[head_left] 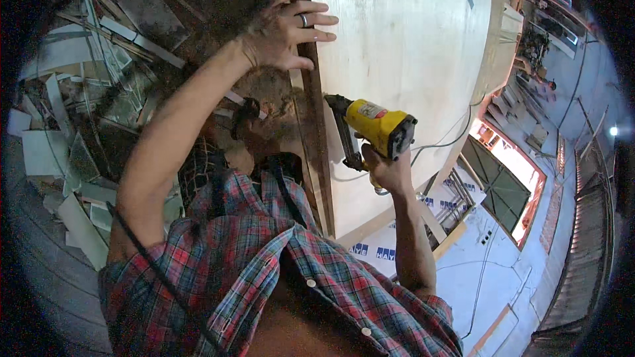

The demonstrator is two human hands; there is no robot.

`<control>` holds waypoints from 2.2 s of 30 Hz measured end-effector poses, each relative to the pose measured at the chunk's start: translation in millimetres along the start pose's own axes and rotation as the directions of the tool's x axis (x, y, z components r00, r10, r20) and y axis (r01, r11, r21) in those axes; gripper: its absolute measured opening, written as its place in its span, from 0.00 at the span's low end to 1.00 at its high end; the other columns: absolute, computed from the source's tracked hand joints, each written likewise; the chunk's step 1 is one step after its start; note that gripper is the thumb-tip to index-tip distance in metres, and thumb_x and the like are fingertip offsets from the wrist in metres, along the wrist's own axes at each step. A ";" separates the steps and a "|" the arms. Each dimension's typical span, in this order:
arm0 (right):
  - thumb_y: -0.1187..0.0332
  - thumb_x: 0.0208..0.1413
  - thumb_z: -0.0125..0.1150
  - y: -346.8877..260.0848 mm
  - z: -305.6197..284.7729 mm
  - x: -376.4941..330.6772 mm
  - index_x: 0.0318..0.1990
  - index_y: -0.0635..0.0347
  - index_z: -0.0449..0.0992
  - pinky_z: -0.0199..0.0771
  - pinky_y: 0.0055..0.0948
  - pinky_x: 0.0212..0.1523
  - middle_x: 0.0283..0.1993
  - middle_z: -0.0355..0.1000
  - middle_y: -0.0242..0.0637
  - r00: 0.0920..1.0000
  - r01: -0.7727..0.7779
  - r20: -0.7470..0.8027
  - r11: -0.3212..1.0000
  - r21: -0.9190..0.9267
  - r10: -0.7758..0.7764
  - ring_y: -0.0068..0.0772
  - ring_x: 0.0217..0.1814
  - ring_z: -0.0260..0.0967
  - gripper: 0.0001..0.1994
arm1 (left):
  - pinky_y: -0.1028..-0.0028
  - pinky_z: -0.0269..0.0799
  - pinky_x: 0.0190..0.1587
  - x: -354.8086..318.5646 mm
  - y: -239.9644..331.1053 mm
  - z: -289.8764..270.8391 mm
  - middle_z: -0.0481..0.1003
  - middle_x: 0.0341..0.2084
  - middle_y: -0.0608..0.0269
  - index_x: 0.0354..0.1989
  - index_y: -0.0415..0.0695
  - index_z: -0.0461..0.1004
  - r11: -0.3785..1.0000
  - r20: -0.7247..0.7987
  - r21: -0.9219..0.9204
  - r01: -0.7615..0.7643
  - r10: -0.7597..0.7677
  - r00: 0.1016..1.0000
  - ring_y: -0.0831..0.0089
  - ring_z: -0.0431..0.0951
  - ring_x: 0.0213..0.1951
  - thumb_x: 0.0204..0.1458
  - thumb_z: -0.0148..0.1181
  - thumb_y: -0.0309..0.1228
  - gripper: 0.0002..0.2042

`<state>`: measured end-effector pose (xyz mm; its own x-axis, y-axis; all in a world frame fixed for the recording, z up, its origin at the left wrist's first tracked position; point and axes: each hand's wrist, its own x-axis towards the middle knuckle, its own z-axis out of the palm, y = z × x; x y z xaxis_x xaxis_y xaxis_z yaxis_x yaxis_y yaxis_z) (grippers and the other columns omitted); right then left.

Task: The person builds a piece of furniture by aligning a thin wooden strip against the edge of a large wooden board and securing it using a pneumatic nail gun.

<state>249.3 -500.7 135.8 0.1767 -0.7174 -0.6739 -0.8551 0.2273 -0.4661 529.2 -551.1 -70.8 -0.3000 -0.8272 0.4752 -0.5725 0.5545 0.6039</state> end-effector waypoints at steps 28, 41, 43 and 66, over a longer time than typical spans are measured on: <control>0.74 0.45 0.70 -87.8 -17.5 33.9 0.61 0.66 0.68 0.73 0.30 0.54 0.58 0.73 0.44 0.977 0.212 0.043 0.940 -0.266 -0.208 0.32 0.54 0.74 0.32 | 0.56 0.60 0.59 52.9 -71.8 -51.6 0.70 0.57 0.62 0.47 0.52 0.80 0.992 -0.156 0.041 -0.119 0.124 0.980 0.61 0.65 0.61 0.40 0.67 0.63 0.32; 0.67 0.48 0.62 -135.3 12.5 45.1 0.68 0.48 0.61 0.75 0.33 0.34 0.54 0.74 0.32 0.907 0.392 0.207 0.560 -0.730 -0.366 0.36 0.35 0.75 0.36 | 0.61 0.58 0.55 60.2 -78.5 -43.6 0.72 0.53 0.72 0.42 0.55 0.81 0.993 -0.158 -0.011 -0.118 0.115 0.981 0.69 0.66 0.55 0.31 0.73 0.60 0.30; 0.68 0.47 0.63 -134.4 15.0 38.3 0.69 0.49 0.60 0.76 0.35 0.35 0.54 0.73 0.32 0.901 0.385 0.158 0.578 -0.720 -0.403 0.38 0.36 0.75 0.37 | 0.61 0.58 0.57 62.0 -80.2 -42.0 0.72 0.53 0.72 0.41 0.55 0.82 0.994 -0.159 -0.011 -0.110 0.107 0.981 0.70 0.65 0.56 0.31 0.73 0.59 0.29; 0.78 0.50 0.60 -99.2 -15.3 56.7 0.59 0.69 0.67 0.69 0.30 0.59 0.62 0.68 0.50 0.983 0.132 -0.116 0.986 -0.105 -0.144 0.40 0.57 0.71 0.25 | 0.62 0.59 0.55 66.0 -83.2 -39.0 0.74 0.51 0.71 0.38 0.55 0.83 0.991 -0.214 0.017 -0.129 0.130 0.968 0.70 0.66 0.54 0.32 0.71 0.61 0.28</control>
<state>336.6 -574.0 152.6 0.2405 -0.8142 -0.5285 -0.8707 0.0597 -0.4882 586.8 -648.3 -64.8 -0.2019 -0.7095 0.6752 -0.5417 0.6552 0.5266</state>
